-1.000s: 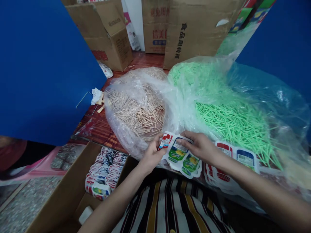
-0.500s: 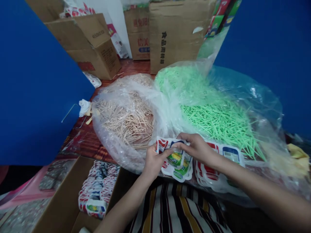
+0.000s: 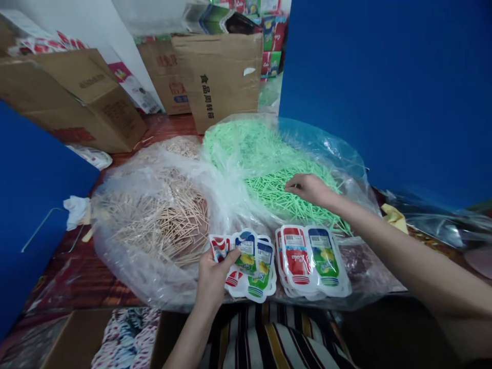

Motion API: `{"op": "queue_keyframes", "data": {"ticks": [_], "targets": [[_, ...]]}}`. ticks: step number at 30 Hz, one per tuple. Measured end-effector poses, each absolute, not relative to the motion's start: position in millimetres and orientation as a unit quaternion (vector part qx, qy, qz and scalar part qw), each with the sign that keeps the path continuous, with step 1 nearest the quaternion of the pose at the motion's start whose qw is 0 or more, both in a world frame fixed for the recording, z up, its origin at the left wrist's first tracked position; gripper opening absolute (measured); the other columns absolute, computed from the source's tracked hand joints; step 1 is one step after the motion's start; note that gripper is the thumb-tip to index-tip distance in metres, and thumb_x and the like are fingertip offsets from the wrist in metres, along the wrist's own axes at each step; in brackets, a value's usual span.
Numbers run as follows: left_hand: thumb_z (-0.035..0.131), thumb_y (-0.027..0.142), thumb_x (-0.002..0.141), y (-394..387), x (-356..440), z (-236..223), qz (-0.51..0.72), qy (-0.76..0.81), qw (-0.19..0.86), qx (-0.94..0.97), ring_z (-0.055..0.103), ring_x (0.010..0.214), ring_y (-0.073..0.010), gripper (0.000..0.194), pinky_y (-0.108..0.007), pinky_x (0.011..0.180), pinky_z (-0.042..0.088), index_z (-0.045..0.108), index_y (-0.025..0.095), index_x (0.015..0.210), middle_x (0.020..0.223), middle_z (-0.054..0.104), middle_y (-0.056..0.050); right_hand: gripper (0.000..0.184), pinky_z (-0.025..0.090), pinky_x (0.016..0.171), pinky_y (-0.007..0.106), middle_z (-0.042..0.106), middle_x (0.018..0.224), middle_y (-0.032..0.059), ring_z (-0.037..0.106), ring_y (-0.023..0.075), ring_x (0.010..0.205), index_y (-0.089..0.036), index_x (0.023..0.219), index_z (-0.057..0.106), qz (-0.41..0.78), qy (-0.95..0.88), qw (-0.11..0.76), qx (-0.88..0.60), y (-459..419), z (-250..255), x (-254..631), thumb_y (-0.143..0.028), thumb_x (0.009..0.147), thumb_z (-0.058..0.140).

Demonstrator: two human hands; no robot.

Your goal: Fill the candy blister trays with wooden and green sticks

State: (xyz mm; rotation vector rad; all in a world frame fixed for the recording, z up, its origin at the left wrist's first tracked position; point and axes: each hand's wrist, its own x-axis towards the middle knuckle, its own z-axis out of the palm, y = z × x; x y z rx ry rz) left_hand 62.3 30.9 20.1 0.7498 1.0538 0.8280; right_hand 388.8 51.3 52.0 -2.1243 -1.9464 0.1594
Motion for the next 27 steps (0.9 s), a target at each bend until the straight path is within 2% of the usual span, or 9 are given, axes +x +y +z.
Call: {"op": "queue_keyframes", "data": {"ticks": [3,9,11,15,18,21,24,27], "targets": [[0.083,0.025,0.056,28,66,19,0.374,0.479,0.718,0.339,0.069,0.062,-0.0201,0.033,-0.03,0.063,0.056,0.067,0.011,0.081,0.072,0.073,-0.005,0.032,0.045,0.076,0.028,0.068,0.102,0.0095,0.064,0.0217,0.09,-0.018,0.101,0.07,0.042,-0.66,0.016,-0.75,70,46,375,-0.039,0.088,0.05],[0.082,0.026,0.058,23,69,17,0.357,0.488,0.71,0.361,0.068,0.064,-0.0189,0.031,-0.03,0.064,0.055,0.067,0.012,0.08,0.073,0.073,-0.004,0.041,0.047,0.079,0.035,0.063,0.11,0.0206,0.061,0.0326,0.101,-0.009,0.101,0.07,0.066,-0.664,-0.071,-0.742,121,41,345,-0.043,0.079,0.061],[0.082,0.027,0.058,23,67,15,0.354,0.495,0.701,0.372,0.068,0.064,-0.0184,0.03,-0.029,0.064,0.054,0.068,0.012,0.08,0.074,0.073,-0.004,0.044,0.049,0.077,0.037,0.064,0.11,0.0212,0.062,0.034,0.099,-0.009,0.101,0.07,0.08,-0.663,-0.101,-0.737,135,42,339,-0.042,0.073,0.068],[0.082,0.027,0.058,27,63,11,0.364,0.502,0.684,0.384,0.067,0.065,-0.0179,0.03,-0.029,0.065,0.054,0.068,0.012,0.08,0.075,0.073,-0.004,0.037,0.049,0.08,0.039,0.067,0.108,0.0179,0.064,0.0318,0.096,-0.013,0.097,0.071,0.093,-0.667,-0.15,-0.723,153,44,329,-0.032,0.065,0.075],[0.082,0.026,0.058,29,62,12,0.376,0.501,0.679,0.384,0.067,0.067,-0.0178,0.03,-0.028,0.066,0.054,0.068,0.012,0.08,0.076,0.074,-0.004,0.041,0.046,0.087,0.044,0.067,0.108,0.0192,0.061,0.0342,0.103,-0.012,0.1,0.07,0.077,-0.666,-0.167,-0.723,158,41,321,-0.021,0.06,0.077],[0.082,0.026,0.057,29,62,14,0.383,0.501,0.677,0.38,0.068,0.068,-0.0183,0.03,-0.028,0.067,0.054,0.069,0.011,0.08,0.077,0.075,-0.005,0.039,0.047,0.084,0.038,0.069,0.102,0.0191,0.062,0.0319,0.101,-0.01,0.101,0.069,0.073,-0.68,-0.162,-0.712,159,37,319,-0.012,0.062,0.072],[0.081,0.026,0.058,27,60,15,0.375,0.498,0.682,0.382,0.069,0.068,-0.0198,0.03,-0.03,0.067,0.055,0.07,0.01,0.08,0.077,0.075,-0.007,0.031,0.049,0.075,0.031,0.07,0.096,0.0189,0.065,0.0292,0.094,-0.008,0.096,0.07,0.076,-0.694,-0.151,-0.7,156,37,329,-0.012,0.066,0.067],[0.081,0.027,0.058,27,58,14,0.375,0.502,0.68,0.38,0.069,0.068,-0.0206,0.03,-0.03,0.066,0.055,0.07,0.01,0.081,0.077,0.075,-0.007,0.027,0.047,0.07,0.03,0.07,0.095,0.0194,0.066,0.0297,0.09,-0.006,0.091,0.071,0.068,-0.702,-0.139,-0.695,152,39,345,-0.016,0.067,0.066]]}}
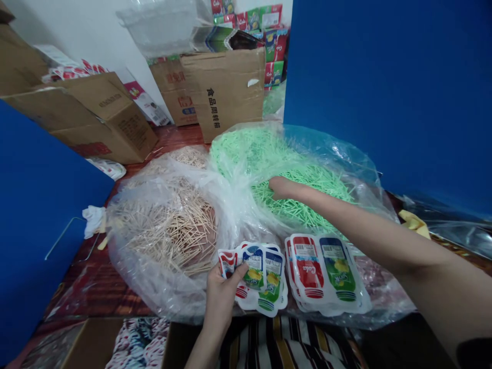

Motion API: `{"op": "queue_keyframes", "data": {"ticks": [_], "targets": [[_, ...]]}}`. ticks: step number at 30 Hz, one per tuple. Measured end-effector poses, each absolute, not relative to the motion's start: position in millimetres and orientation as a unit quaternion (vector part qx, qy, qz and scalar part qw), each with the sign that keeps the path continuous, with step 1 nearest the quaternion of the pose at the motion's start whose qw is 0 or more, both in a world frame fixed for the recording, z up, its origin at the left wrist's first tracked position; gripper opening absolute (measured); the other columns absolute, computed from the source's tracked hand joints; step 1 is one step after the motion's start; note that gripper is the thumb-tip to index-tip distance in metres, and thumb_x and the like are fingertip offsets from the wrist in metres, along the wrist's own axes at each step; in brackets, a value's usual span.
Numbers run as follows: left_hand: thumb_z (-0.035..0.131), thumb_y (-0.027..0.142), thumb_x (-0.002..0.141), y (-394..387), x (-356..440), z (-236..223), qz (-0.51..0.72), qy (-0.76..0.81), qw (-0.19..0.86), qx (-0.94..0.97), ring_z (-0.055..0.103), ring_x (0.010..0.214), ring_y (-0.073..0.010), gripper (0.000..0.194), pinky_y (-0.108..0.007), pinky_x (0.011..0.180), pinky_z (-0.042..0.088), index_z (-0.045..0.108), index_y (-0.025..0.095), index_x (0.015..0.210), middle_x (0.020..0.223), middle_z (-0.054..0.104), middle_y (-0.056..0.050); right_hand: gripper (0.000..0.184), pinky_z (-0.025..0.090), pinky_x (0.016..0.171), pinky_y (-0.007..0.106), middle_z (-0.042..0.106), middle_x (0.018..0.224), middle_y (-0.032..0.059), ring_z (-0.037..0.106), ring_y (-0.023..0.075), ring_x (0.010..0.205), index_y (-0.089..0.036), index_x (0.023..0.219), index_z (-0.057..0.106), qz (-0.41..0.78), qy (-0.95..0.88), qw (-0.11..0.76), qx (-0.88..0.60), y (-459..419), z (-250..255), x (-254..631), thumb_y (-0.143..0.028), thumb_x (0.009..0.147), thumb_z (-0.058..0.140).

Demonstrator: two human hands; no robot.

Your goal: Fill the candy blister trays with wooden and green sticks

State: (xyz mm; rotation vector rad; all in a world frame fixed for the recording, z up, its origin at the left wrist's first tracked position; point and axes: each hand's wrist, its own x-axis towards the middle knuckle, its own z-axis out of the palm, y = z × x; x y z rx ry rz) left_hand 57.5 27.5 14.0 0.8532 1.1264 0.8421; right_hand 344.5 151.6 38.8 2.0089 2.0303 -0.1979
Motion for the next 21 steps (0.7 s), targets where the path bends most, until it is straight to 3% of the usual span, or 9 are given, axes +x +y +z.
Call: {"op": "queue_keyframes", "data": {"ticks": [7,15,21], "targets": [[0.081,0.027,0.059,29,59,16,0.369,0.487,0.696,0.377,0.069,0.07,-0.0204,0.03,-0.03,0.068,0.055,0.07,0.011,0.082,0.08,0.075,-0.008,0.02,0.04,0.068,0.026,0.07,0.096,0.014,0.063,0.0236,0.088,-0.012,0.087,0.07,-0.051,0.728,0.071,0.68,137,26,361,-0.022,0.073,0.06],[0.083,0.026,0.055,30,55,14,0.394,0.505,0.689,0.338,0.069,0.066,-0.0206,0.032,-0.031,0.065,0.055,0.068,0.011,0.079,0.075,0.074,-0.006,0.02,0.03,0.058,0.024,0.066,0.075,0.0069,0.054,0.0156,0.064,-0.013,0.081,0.064,-0.031,0.691,-0.036,0.721,108,42,379,-0.028,0.082,0.049],[0.081,0.027,0.059,31,56,12,0.377,0.492,0.699,0.357,0.068,0.065,-0.0188,0.027,-0.031,0.066,0.056,0.068,0.012,0.078,0.075,0.074,-0.005,0.027,0.027,0.055,0.024,0.058,0.061,0.0016,0.047,0.0131,0.057,-0.016,0.064,0.058,-0.078,0.681,-0.05,0.726,95,42,368,-0.039,0.079,0.056]]}}
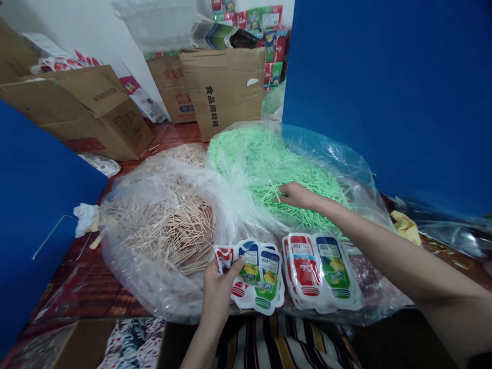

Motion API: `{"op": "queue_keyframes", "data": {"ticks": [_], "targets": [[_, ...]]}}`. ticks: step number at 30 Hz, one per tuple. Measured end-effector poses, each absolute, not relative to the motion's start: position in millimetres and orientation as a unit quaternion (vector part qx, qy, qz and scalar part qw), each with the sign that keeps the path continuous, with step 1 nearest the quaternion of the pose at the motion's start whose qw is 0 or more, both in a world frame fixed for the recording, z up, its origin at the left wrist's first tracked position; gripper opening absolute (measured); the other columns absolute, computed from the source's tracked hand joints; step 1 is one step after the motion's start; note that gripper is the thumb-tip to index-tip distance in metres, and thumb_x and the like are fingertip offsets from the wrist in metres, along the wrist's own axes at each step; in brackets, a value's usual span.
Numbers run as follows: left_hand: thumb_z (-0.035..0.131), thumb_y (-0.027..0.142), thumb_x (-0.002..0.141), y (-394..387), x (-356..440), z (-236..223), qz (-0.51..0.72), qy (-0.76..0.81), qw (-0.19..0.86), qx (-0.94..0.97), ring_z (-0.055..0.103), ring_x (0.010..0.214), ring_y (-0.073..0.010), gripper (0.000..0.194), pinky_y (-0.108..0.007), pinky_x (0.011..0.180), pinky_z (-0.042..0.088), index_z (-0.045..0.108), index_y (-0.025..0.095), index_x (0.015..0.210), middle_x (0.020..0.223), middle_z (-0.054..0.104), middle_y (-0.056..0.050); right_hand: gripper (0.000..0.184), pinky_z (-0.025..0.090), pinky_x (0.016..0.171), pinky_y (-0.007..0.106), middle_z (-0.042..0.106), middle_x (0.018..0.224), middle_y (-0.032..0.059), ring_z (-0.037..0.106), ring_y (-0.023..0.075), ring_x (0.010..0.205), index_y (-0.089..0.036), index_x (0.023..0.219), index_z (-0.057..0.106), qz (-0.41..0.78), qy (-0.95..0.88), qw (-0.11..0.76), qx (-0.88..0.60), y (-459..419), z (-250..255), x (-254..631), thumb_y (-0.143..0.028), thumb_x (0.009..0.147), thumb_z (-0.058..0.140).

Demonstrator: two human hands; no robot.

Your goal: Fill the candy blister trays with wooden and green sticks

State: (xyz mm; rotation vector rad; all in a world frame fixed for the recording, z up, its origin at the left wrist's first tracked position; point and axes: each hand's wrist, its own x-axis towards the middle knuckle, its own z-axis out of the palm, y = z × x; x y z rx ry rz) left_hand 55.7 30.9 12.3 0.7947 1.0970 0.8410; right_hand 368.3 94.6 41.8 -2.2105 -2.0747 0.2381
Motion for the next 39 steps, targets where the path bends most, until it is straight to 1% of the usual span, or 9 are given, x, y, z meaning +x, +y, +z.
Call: {"op": "queue_keyframes", "data": {"ticks": [6,11,17,20,23,27,31,36,39], "targets": [[0.081,0.026,0.059,29,55,12,0.375,0.493,0.7,0.356,0.068,0.064,-0.0183,0.029,-0.029,0.064,0.055,0.067,0.012,0.08,0.074,0.074,-0.003,0.027,0.029,0.053,0.022,0.057,0.062,-0.0006,0.046,0.012,0.057,-0.016,0.073,0.059,0.114,-0.663,0.06,-0.737,88,38,362,-0.04,0.083,0.052],[0.081,0.027,0.059,28,52,11,0.376,0.495,0.698,0.355,0.068,0.067,-0.0189,0.03,-0.03,0.066,0.056,0.067,0.012,0.081,0.077,0.074,-0.005,0.035,0.032,0.055,0.023,0.062,0.068,0.0031,0.053,0.0148,0.061,-0.016,0.08,0.06,0.116,-0.657,0.032,-0.744,80,39,363,-0.044,0.09,0.042],[0.081,0.029,0.059,27,54,13,0.365,0.494,0.705,0.354,0.068,0.066,-0.0201,0.033,-0.031,0.064,0.056,0.067,0.01,0.082,0.077,0.074,-0.007,0.024,0.038,0.078,0.028,0.064,0.099,0.0119,0.057,0.023,0.092,-0.016,0.081,0.061,0.095,-0.682,-0.018,-0.724,76,41,363,-0.036,0.089,0.049],[0.082,0.029,0.057,27,56,14,0.366,0.495,0.703,0.355,0.068,0.065,-0.02,0.033,-0.031,0.064,0.056,0.067,0.011,0.08,0.076,0.073,-0.006,0.018,0.037,0.087,0.031,0.065,0.099,0.0134,0.056,0.0258,0.1,-0.015,0.08,0.061,0.107,-0.686,-0.037,-0.719,77,39,361,-0.031,0.086,0.055],[0.082,0.03,0.056,27,55,15,0.369,0.497,0.705,0.347,0.068,0.065,-0.0201,0.033,-0.031,0.064,0.055,0.068,0.011,0.079,0.076,0.074,-0.006,0.021,0.039,0.084,0.034,0.065,0.097,0.0165,0.058,0.0283,0.099,-0.014,0.094,0.059,0.119,-0.664,-0.029,-0.737,79,41,362,-0.031,0.091,0.046],[0.082,0.03,0.057,29,51,11,0.382,0.492,0.699,0.351,0.068,0.068,-0.0209,0.032,-0.032,0.067,0.055,0.068,0.011,0.079,0.077,0.074,-0.007,0.032,0.045,0.073,0.034,0.066,0.089,0.0161,0.063,0.0255,0.083,-0.012,0.11,0.052,0.171,-0.619,0.009,-0.766,80,49,367,-0.035,0.095,0.034],[0.081,0.029,0.058,30,48,6,0.387,0.488,0.701,0.348,0.068,0.069,-0.0206,0.031,-0.031,0.068,0.054,0.068,0.012,0.08,0.078,0.074,-0.006,0.037,0.049,0.061,0.028,0.066,0.079,0.0078,0.06,0.0152,0.061,-0.016,0.09,0.057,0.295,-0.587,0.052,-0.752,76,50,372,-0.046,0.093,0.036],[0.081,0.029,0.059,28,48,6,0.376,0.485,0.71,0.345,0.068,0.069,-0.021,0.032,-0.032,0.067,0.055,0.069,0.011,0.082,0.079,0.074,-0.007,0.031,0.054,0.071,0.031,0.063,0.076,0.0025,0.058,0.0118,0.062,-0.017,0.088,0.058,0.605,-0.392,0.269,-0.639,75,43,377,-0.047,0.088,0.049],[0.081,0.028,0.059,28,49,9,0.378,0.484,0.71,0.345,0.068,0.067,-0.0201,0.03,-0.031,0.066,0.055,0.069,0.012,0.08,0.077,0.074,-0.005,0.033,0.055,0.076,0.034,0.062,0.076,0.0039,0.061,0.0142,0.068,-0.016,0.094,0.057,0.638,-0.343,0.303,-0.619,77,40,375,-0.04,0.095,0.034]]}}
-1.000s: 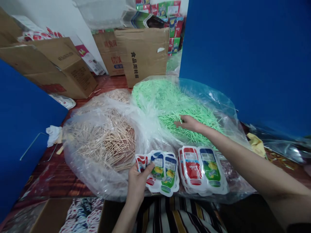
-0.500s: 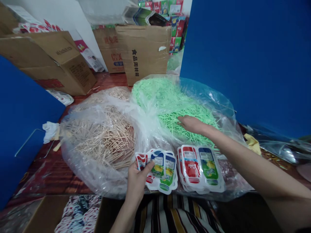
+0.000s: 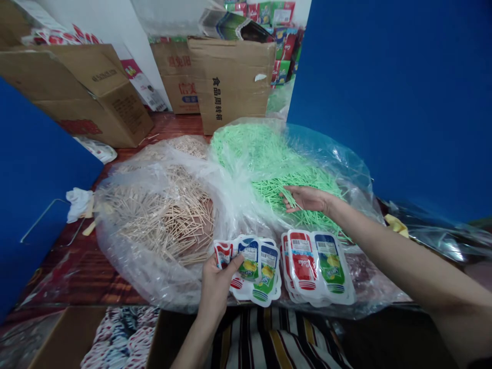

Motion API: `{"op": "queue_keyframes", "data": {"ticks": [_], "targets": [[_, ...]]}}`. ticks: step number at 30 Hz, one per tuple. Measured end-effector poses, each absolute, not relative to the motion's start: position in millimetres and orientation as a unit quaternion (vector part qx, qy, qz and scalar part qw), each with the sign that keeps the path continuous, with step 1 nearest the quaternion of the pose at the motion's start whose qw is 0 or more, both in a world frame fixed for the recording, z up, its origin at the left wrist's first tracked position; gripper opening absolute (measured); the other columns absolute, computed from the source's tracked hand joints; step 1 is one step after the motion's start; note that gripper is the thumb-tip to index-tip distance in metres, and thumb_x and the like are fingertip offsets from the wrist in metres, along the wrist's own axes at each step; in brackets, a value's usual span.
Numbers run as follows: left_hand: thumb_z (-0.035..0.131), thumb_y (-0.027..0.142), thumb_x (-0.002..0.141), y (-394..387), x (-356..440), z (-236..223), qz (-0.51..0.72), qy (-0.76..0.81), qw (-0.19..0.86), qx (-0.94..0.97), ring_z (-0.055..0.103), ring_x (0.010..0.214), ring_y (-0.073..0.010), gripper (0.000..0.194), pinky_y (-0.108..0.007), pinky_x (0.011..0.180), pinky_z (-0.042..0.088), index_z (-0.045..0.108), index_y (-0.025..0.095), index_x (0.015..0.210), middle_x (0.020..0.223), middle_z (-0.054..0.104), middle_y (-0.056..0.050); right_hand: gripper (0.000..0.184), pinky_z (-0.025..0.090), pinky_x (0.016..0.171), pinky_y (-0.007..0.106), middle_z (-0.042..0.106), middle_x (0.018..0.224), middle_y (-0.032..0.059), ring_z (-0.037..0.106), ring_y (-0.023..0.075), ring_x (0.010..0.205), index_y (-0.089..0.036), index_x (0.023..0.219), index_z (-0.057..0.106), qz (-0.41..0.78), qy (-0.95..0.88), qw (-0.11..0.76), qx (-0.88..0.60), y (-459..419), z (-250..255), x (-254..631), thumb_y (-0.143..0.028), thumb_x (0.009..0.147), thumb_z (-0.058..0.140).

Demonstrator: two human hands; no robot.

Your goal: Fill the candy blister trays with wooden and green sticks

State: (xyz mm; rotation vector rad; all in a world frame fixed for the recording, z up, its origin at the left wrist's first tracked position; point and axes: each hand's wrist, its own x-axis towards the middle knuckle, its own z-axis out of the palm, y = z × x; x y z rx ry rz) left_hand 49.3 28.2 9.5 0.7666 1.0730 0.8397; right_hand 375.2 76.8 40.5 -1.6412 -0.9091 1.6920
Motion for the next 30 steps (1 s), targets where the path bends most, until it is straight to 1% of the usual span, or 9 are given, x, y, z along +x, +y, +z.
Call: {"op": "queue_keyframes", "data": {"ticks": [3,6,10,13,16,20,24,27,30], "targets": [[0.082,0.028,0.057,29,51,12,0.384,0.487,0.706,0.342,0.068,0.066,-0.0191,0.03,-0.03,0.066,0.055,0.069,0.012,0.078,0.075,0.074,-0.005,0.026,0.056,0.074,0.033,0.065,0.077,0.0049,0.064,0.0158,0.071,-0.016,0.093,0.057,0.595,-0.344,0.298,-0.662,76,37,370,-0.036,0.093,0.039],[0.083,0.028,0.055,29,53,12,0.384,0.488,0.71,0.334,0.068,0.065,-0.019,0.032,-0.03,0.065,0.055,0.069,0.012,0.078,0.076,0.074,-0.005,0.019,0.056,0.067,0.032,0.065,0.072,0.004,0.063,0.0165,0.064,-0.018,0.09,0.055,0.552,-0.345,0.303,-0.696,75,33,365,-0.036,0.088,0.05],[0.083,0.028,0.055,28,53,11,0.382,0.487,0.714,0.328,0.067,0.064,-0.0187,0.032,-0.03,0.064,0.055,0.068,0.012,0.079,0.076,0.074,-0.005,0.017,0.054,0.057,0.029,0.064,0.063,0.0013,0.059,0.0156,0.056,-0.019,0.08,0.054,0.521,-0.357,0.305,-0.714,73,31,362,-0.034,0.082,0.061],[0.083,0.028,0.055,27,52,10,0.385,0.488,0.711,0.328,0.067,0.065,-0.0191,0.032,-0.03,0.065,0.055,0.068,0.012,0.079,0.076,0.073,-0.005,0.018,0.052,0.055,0.026,0.064,0.064,0.0009,0.06,0.0143,0.056,-0.019,0.075,0.052,0.515,-0.355,0.323,-0.71,72,32,362,-0.033,0.082,0.06],[0.082,0.028,0.057,27,50,9,0.383,0.485,0.713,0.332,0.068,0.066,-0.0198,0.033,-0.032,0.066,0.055,0.068,0.011,0.081,0.078,0.074,-0.006,0.015,0.054,0.059,0.027,0.068,0.073,0.0036,0.064,0.0149,0.06,-0.018,0.077,0.053,0.531,-0.334,0.343,-0.699,72,31,362,-0.031,0.082,0.06],[0.081,0.028,0.06,27,47,6,0.383,0.479,0.711,0.343,0.068,0.069,-0.0206,0.033,-0.033,0.068,0.055,0.067,0.01,0.084,0.08,0.074,-0.008,0.012,0.055,0.062,0.027,0.07,0.076,0.0076,0.066,0.0158,0.063,-0.016,0.076,0.055,0.559,-0.305,0.371,-0.676,73,27,364,-0.026,0.082,0.056],[0.08,0.028,0.062,27,47,4,0.382,0.477,0.71,0.35,0.068,0.071,-0.0212,0.032,-0.034,0.07,0.055,0.067,0.01,0.085,0.082,0.074,-0.008,0.01,0.055,0.057,0.026,0.07,0.078,0.0098,0.065,0.0153,0.06,-0.015,0.077,0.055,0.579,-0.282,0.404,-0.65,75,24,363,-0.021,0.084,0.051],[0.08,0.027,0.063,27,47,4,0.388,0.467,0.713,0.351,0.068,0.073,-0.0213,0.032,-0.034,0.072,0.055,0.068,0.011,0.087,0.084,0.074,-0.008,0.005,0.053,0.052,0.021,0.068,0.074,0.0072,0.063,0.0124,0.058,-0.015,0.077,0.054,0.574,-0.261,0.438,-0.641,76,23,360,-0.015,0.083,0.054],[0.08,0.028,0.062,27,47,3,0.381,0.474,0.715,0.344,0.068,0.072,-0.0211,0.033,-0.034,0.071,0.055,0.067,0.011,0.088,0.083,0.074,-0.007,0.009,0.055,0.056,0.022,0.065,0.07,0.0031,0.063,0.0115,0.058,-0.016,0.079,0.051,0.56,-0.239,0.473,-0.637,77,21,360,-0.011,0.081,0.058]]}}
